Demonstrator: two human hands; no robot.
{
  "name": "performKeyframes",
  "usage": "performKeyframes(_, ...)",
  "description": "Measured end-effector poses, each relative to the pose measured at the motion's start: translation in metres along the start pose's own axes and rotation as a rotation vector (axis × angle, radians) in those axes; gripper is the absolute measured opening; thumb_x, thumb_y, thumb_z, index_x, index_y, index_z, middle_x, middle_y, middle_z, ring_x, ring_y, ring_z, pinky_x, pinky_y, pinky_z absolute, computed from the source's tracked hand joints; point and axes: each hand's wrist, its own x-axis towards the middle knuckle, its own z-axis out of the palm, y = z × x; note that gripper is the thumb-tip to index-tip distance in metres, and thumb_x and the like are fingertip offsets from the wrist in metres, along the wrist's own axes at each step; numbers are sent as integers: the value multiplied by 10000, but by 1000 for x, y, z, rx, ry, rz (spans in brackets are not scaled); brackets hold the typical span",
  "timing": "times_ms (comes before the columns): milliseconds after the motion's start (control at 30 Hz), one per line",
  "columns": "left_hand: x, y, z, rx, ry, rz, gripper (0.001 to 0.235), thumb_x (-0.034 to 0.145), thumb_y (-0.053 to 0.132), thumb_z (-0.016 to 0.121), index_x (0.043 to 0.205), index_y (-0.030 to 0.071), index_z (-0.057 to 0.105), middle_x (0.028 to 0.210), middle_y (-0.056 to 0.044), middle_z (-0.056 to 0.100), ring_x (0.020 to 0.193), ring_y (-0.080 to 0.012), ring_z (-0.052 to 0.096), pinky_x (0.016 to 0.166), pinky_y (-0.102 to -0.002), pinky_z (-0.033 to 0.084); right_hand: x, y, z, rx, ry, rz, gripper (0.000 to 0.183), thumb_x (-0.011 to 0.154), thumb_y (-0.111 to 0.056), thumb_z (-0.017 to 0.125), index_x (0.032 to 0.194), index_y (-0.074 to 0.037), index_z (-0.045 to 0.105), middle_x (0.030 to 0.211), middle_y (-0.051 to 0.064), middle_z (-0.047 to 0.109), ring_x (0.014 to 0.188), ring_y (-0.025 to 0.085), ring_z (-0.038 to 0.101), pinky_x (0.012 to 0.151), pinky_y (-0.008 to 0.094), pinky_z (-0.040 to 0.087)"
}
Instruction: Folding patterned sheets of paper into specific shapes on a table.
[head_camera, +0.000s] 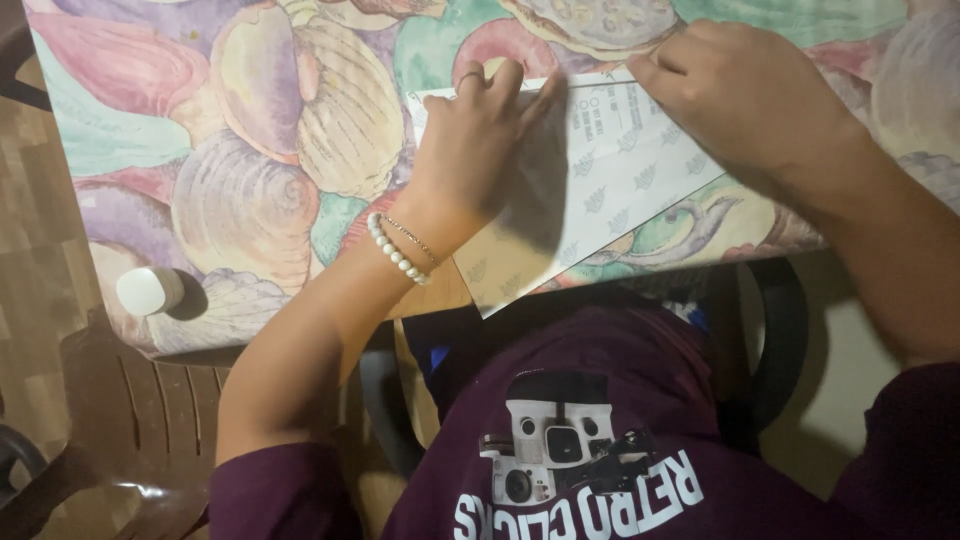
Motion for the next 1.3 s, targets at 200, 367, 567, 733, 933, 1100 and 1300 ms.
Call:
performKeyframes(200,7,-3,3,-203,20,2,525,897,184,694,1402,291,601,1195,-102,491,1145,-389,548,499,-460,631,1,1,-1,35,-85,-4,539,885,45,637,1396,-125,666,1069,15,726,955,196,683,784,306,613)
performKeyframes(367,13,9,7,-302,124,55,343,934,19,535,1261,58,630,1179,-92,574,1163,-354,609,968,-627,465,2,2,-3,113,-107,74,229,1065,-244,608,1247,-206,740,1020,-30,696,953,146,648,623,279,576)
performKeyframes(567,11,11,6,-257,118,28,509,847,33,694,1336,99,569,1073,0,593,940,-233,620,797,-483,619,-28,17,4,603,-158,522,162,1120,-246,676,1072,-187,819,1010,11,644,912,241,606,652,417,413)
performKeyframes(733,16,19,12,-228,178,-8,365,928,204,634,1291,162,641,1199,-49,584,1026,-288,630,702,-489,599,-46,20,20,535,-86,574,346,1208,-260,687,949,-31,700,1045,50,669,895,259,624,665,405,445)
performKeyframes(933,40,23,-12,-448,34,41,314,886,8,599,1154,143,692,1276,-96,545,1149,-312,543,900,-517,521,-76,14,28,623,269,470,361,1059,110,658,1388,92,806,1173,215,723,958,285,634,785,381,542)
performKeyframes(1100,65,47,19,-294,274,-70,205,949,308,618,1081,153,595,1033,-45,564,852,-278,629,671,-438,510,-90,-5,25,747,307,589,412,1030,212,616,1410,127,749,1164,264,713,867,255,603,654,274,561)
performKeyframes(1300,91,39,32,-542,100,-80,309,817,192,636,1106,127,548,1020,-112,609,899,-367,630,697,-540,507,-96,-18,23,914,521,579,389,1038,286,598,1396,185,711,1294,301,668,1134,341,638,869,354,573)
